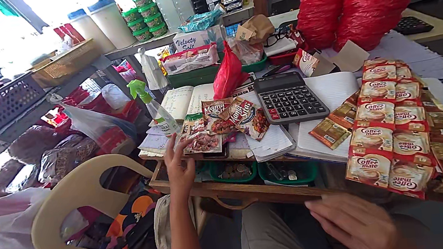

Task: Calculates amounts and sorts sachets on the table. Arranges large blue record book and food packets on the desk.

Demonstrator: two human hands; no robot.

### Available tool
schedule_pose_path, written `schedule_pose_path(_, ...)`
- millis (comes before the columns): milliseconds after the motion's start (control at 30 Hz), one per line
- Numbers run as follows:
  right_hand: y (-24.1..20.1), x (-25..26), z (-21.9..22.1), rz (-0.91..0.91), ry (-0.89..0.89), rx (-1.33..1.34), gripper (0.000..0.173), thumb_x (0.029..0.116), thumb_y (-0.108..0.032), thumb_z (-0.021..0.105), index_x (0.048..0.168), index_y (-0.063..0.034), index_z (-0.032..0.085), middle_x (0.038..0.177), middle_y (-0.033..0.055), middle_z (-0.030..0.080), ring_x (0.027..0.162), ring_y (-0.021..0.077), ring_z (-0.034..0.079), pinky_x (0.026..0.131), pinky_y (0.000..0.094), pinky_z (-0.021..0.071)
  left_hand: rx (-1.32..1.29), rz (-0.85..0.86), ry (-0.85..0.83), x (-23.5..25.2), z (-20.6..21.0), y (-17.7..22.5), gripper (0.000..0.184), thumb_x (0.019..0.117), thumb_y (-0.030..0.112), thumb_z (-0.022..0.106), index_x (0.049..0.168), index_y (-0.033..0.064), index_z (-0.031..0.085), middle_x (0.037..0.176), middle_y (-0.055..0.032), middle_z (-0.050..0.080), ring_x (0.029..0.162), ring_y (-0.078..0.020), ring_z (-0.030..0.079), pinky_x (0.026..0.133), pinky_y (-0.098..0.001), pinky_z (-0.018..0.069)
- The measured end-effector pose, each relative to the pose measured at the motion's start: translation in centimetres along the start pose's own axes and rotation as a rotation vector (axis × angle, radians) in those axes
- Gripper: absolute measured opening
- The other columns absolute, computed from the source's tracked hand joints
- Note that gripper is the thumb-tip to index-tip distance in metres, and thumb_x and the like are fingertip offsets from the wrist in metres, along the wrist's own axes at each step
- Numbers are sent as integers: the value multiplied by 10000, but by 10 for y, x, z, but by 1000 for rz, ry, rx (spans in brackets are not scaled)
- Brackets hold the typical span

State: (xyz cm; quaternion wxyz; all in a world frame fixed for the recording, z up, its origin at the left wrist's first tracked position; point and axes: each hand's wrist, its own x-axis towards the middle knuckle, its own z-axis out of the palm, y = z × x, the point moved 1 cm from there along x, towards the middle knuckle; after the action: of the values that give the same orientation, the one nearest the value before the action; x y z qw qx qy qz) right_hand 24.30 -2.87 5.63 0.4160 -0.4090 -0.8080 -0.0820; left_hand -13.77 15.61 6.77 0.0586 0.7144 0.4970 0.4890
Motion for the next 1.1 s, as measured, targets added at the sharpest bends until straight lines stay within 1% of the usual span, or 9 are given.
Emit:
schedule_pose_path(100,6,86,9,-101,20,-62,196,1030,-178,603,1134,-90,744,1101,85,747,1054,202,715,900,325,599,42,29,-69,-5,15,-7,583,857,141,656,1428,253,613,1636,-172,346,1488,-392,360,1187,-648,297)
schedule_pose_path(233,22,172,56,-111,-113,-122,282,1010,-172,613,1259,-66,691,1276,144,672,1161,285,669,926,385,585,62,49,38,-4,29,-10,560,880,118,563,1429,216,614,1602,-158,409,1445,-357,431,1160,-630,323)
schedule_pose_path(333,32,212,95,-106,-278,-166,547,912,-80,730,1430,-42,559,1471,244,517,1354,372,537,1071,465,505,19,42,130,-6,33,-11,509,917,150,561,1423,142,617,1579,-206,418,1437,-349,444,1168,-543,381)
schedule_pose_path(467,40,235,134,-100,-475,-216,672,949,17,627,1569,-129,412,1594,279,363,1486,427,370,1132,611,404,29,30,169,-8,35,-10,433,940,166,595,1365,116,667,1507,-195,516,1393,-329,503,1150,-488,427)
schedule_pose_path(533,43,244,138,-106,-567,-238,642,985,28,581,1577,-145,403,1559,279,416,1434,456,434,1073,630,446,30,23,172,-8,36,-11,428,940,170,606,1360,126,672,1497,-176,534,1391,-320,510,1158,-497,419)
schedule_pose_path(667,67,255,132,-192,-468,-249,528,968,54,596,1460,-134,562,1345,232,628,1126,431,676,812,566,592,9,4,163,-9,37,-12,411,982,145,588,1387,120,654,1496,-165,539,1403,-306,497,1180,-490,395)
schedule_pose_path(767,86,266,111,-141,-356,-167,418,964,32,603,1349,-116,671,1249,148,716,1052,372,722,860,575,584,4,4,178,-9,35,-10,403,1003,107,546,1393,58,632,1481,-171,556,1402,-303,505,1176,-462,411)
schedule_pose_path(967,103,279,82,121,-198,-89,292,1039,-81,535,1276,-95,706,977,190,750,867,400,734,776,597,575,42,-11,246,-9,35,-6,377,1033,76,501,1373,-52,603,1438,-218,582,1362,-311,553,1149,-416,444)
schedule_pose_path(1100,99,272,80,220,-79,-68,291,1042,-99,541,1275,-96,715,1008,180,758,899,379,739,802,588,572,45,-17,245,-9,34,-6,379,1038,74,486,1378,-49,601,1439,-215,583,1361,-306,554,1148,-416,445)
